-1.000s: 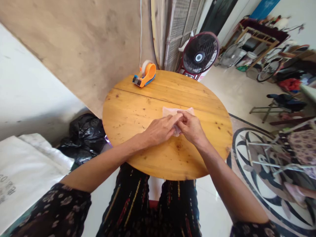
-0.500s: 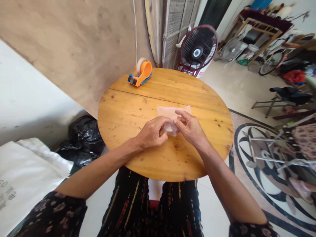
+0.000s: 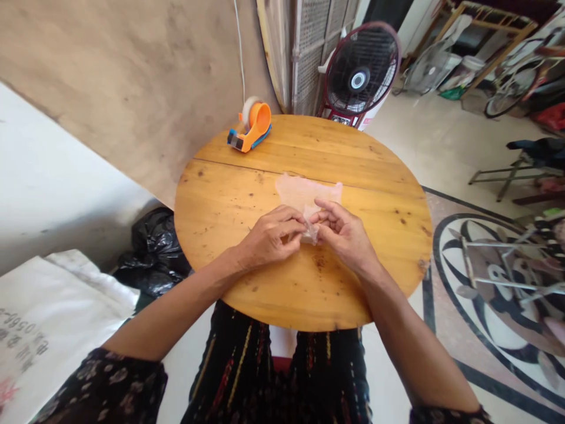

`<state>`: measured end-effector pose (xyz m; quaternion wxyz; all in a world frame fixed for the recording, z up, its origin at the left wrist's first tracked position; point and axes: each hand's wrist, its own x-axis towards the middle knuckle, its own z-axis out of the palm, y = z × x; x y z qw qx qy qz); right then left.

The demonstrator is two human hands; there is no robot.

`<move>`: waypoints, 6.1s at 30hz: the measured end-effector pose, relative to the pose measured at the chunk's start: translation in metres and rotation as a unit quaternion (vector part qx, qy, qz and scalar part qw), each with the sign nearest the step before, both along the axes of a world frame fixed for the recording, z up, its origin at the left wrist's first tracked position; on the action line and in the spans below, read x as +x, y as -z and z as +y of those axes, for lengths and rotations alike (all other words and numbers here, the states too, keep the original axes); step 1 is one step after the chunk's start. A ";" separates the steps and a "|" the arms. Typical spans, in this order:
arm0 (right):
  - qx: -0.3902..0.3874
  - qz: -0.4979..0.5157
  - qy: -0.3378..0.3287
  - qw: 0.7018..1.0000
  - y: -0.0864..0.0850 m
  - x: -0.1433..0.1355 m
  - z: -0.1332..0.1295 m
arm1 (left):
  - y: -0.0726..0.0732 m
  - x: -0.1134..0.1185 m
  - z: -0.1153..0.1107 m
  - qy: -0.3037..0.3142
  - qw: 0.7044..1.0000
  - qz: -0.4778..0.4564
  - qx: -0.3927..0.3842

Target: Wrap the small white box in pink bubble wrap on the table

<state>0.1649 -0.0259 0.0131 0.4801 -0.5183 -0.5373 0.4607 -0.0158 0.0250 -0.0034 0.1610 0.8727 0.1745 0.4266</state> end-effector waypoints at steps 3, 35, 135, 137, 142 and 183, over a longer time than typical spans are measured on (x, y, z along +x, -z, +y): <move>0.025 -0.042 -0.006 0.999 0.001 0.001 -0.001 | -0.001 -0.001 0.001 0.006 1.000 0.005 0.007; 0.309 -0.430 0.019 0.848 0.004 -0.006 -0.015 | 0.001 -0.001 -0.006 -0.041 0.999 0.010 0.016; 0.325 -0.526 0.016 0.786 0.001 -0.010 -0.018 | 0.003 0.027 0.038 -0.064 0.868 -0.106 -0.481; 0.317 -0.526 0.009 0.789 -0.001 -0.009 -0.019 | 0.002 0.024 0.036 -0.058 0.878 -0.074 -0.469; 0.288 -0.508 -0.019 0.812 -0.009 -0.006 -0.017 | 0.002 0.016 0.034 -0.055 0.895 -0.017 -0.442; 0.162 -0.489 -0.051 0.855 -0.051 0.006 0.007 | -0.014 0.007 0.018 0.013 0.922 0.086 -0.376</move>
